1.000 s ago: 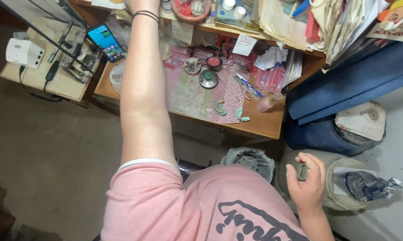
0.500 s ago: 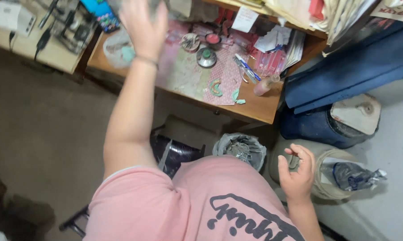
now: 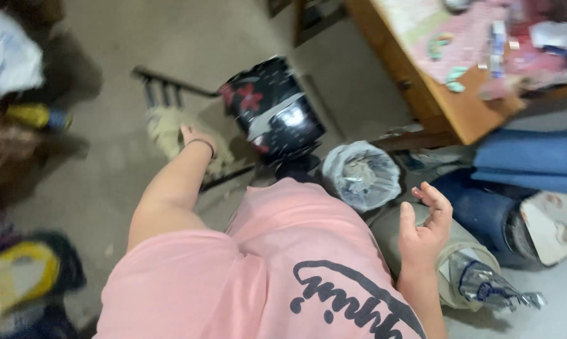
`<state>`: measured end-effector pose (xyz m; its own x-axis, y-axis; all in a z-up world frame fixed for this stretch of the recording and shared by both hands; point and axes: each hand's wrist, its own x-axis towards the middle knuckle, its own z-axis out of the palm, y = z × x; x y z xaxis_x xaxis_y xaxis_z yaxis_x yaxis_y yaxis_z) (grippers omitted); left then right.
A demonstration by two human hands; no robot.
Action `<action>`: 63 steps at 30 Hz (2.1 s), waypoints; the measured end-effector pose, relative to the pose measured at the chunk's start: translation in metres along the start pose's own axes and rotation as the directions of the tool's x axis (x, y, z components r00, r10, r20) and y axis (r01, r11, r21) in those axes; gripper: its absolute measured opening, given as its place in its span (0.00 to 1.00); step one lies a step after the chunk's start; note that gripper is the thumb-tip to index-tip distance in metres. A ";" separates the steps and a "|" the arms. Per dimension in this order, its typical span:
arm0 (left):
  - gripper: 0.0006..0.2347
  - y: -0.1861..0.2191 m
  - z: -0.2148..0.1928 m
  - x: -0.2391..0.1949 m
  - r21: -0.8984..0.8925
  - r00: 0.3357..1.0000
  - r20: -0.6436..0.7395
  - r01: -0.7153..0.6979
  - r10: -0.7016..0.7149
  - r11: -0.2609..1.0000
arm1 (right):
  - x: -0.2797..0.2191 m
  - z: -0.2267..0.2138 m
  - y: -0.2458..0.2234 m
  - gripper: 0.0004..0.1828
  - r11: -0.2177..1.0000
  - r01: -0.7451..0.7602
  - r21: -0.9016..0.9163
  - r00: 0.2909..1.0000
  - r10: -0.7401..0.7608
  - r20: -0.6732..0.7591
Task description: The person places a green dental tray into a plastic bag, then retrieves a small bottle and a cloth. They pour a blue powder into a container and mix it with a green spatula, adding water from a blue bowl to form a paste. The person continues mixing the compound in the container.
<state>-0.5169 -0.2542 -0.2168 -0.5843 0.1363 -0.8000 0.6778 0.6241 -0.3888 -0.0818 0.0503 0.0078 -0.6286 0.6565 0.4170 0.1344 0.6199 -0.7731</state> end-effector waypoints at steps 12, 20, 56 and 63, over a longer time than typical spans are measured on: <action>0.12 0.017 0.075 0.025 -0.107 0.820 -0.508 -0.364 0.264 0.925 | -0.010 0.124 -0.107 0.25 0.892 -0.159 0.424 0.924 -0.017 0.381; 0.23 -0.105 -0.051 -0.178 -0.419 0.735 -0.549 -0.654 -0.398 -0.630 | -0.012 0.255 -0.140 0.27 0.527 -0.597 0.605 0.789 0.248 0.562; 0.40 -0.206 0.029 -0.259 0.057 0.501 -0.863 0.234 0.070 -0.971 | -0.043 0.395 -0.321 0.46 0.745 -0.494 0.448 0.860 0.343 0.378; 0.36 -0.159 0.075 -0.171 -0.070 0.448 -0.886 0.118 0.117 -0.990 | -0.041 0.424 -0.314 0.64 0.602 -0.499 0.624 0.865 0.303 0.400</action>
<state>-0.4916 -0.4351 -0.0528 -0.5784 0.8158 0.0014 -0.7719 -0.5479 0.3224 -0.4224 -0.3537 0.0310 -0.8091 0.5841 -0.0646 -0.0831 -0.2225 -0.9714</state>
